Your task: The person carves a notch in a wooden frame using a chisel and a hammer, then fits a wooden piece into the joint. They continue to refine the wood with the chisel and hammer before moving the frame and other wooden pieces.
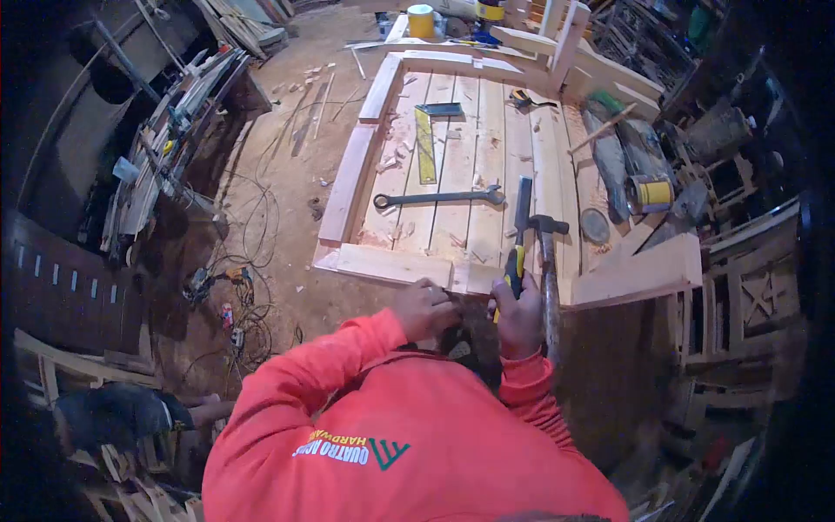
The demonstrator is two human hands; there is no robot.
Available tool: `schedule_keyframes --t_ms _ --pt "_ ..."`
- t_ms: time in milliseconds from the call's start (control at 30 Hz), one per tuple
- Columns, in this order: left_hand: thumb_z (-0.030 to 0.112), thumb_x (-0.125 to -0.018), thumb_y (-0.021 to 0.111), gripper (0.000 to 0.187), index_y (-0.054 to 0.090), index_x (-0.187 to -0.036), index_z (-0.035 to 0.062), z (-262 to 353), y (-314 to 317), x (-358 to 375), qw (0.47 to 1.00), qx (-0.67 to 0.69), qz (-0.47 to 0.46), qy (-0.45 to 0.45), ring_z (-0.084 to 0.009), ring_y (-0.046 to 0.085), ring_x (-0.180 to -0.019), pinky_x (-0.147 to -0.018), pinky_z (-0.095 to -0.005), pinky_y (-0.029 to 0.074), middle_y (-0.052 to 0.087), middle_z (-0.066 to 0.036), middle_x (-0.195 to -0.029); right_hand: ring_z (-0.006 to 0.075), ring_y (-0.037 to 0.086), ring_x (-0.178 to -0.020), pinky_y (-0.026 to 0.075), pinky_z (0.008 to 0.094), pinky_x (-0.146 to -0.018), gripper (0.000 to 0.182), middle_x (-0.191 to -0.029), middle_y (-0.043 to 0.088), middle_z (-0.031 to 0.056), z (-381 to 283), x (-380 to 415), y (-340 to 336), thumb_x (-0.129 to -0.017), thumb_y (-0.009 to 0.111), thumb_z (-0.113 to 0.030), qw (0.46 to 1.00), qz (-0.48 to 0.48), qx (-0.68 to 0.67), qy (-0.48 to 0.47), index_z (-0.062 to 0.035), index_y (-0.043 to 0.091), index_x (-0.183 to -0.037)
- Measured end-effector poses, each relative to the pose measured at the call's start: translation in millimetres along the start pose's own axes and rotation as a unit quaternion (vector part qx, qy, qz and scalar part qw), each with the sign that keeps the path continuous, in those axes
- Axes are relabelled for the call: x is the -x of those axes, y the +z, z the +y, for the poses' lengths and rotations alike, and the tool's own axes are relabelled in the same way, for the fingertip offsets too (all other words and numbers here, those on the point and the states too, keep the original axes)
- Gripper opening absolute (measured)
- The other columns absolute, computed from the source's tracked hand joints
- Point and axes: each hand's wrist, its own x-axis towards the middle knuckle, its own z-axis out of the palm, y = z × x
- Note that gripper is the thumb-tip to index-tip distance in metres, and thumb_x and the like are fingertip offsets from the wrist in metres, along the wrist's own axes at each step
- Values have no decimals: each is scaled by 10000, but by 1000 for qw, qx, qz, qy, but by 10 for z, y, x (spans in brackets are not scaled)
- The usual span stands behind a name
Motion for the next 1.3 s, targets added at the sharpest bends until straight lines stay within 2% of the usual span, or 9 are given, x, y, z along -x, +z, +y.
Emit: schedule_keyframes --t_ms 167,267,367,533,700,867,933,1100,1300 --pt "274 -874 744 330 684 -1167 134 -539 -549 432 953 -110 162 -231 -329 681 -1021 -895 -492 488 711 -69 -1099 99 552 -607 451 273 -552 196 -726 571 -8 112 -223 187 -973 668 -236 996 -77 27 45 -61 587 -1000" --pt "377 -929 689 572 550 -1482 344 -1033 -805 1094 887 -294 37 -354 -359 484 -1408 -1046 -511 415 422 -102 -1614 104 567 -632 458 270 -575 232 -753 590 2 128 -426 474 -977 660 -271 999 -31 42 1 -47 618 -1017" --pt "354 -953 683 581 506 -1497 452 -1191 -1042 1733 942 -122 -17 -312 -345 421 -1470 -1054 -542 407 308 -75 -1688 85 555 -593 458 260 -540 155 -741 579 -5 198 -744 712 -985 649 -203 999 15 32 -8 -54 615 -1007" --pt "273 -951 722 568 544 -1476 151 -2123 -1000 2772 882 77 11 -464 -259 716 -1069 -809 -384 565 636 -135 -1401 71 551 -605 438 255 -557 177 -751 614 5 176 -1290 1284 -966 710 -203 982 80 171 9 -38 647 -978" --pt "277 -919 774 496 652 -1328 23 -2313 -1307 2002 592 631 39 -499 -172 712 -971 -790 -311 573 718 -134 -1213 230 685 -793 548 383 -761 418 -878 715 136 933 -2094 1269 -867 790 -288 928 183 316 -68 46 677 -1091" --pt "247 -893 809 522 635 -1332 24 -2288 -1224 1382 694 556 -184 -418 -155 688 -964 -797 -299 558 702 -52 -1110 335 711 -951 542 423 -890 548 -1036 736 218 1006 -2025 1449 -815 806 -357 864 252 432 -60 38 684 -1175" --pt "258 -877 824 513 648 -1302 31 -2261 -1141 1317 654 619 -145 -411 -142 677 -928 -781 -286 547 698 -42 -1087 375 699 -990 533 459 -914 521 -1057 727 239 1009 -1987 1449 -838 780 -348 899 245 361 -46 37 685 -1175" --pt "264 -848 857 463 683 -1197 15 -2247 -1105 1414 667 586 -133 -442 -107 609 -784 -696 -281 519 696 -13 -984 424 654 -961 504 525 -881 303 -965 698 229 793 -1434 1669 -858 689 -224 730 309 539 -286 26 698 -1030" --pt "215 -872 781 344 650 -1119 14 -2231 -1031 1456 566 630 -142 -512 -192 667 -782 -759 -318 561 722 -99 -1010 360 643 -938 467 510 -852 176 -968 671 161 770 -474 2222 -854 675 -200 805 197 509 -234 -58 645 -954"
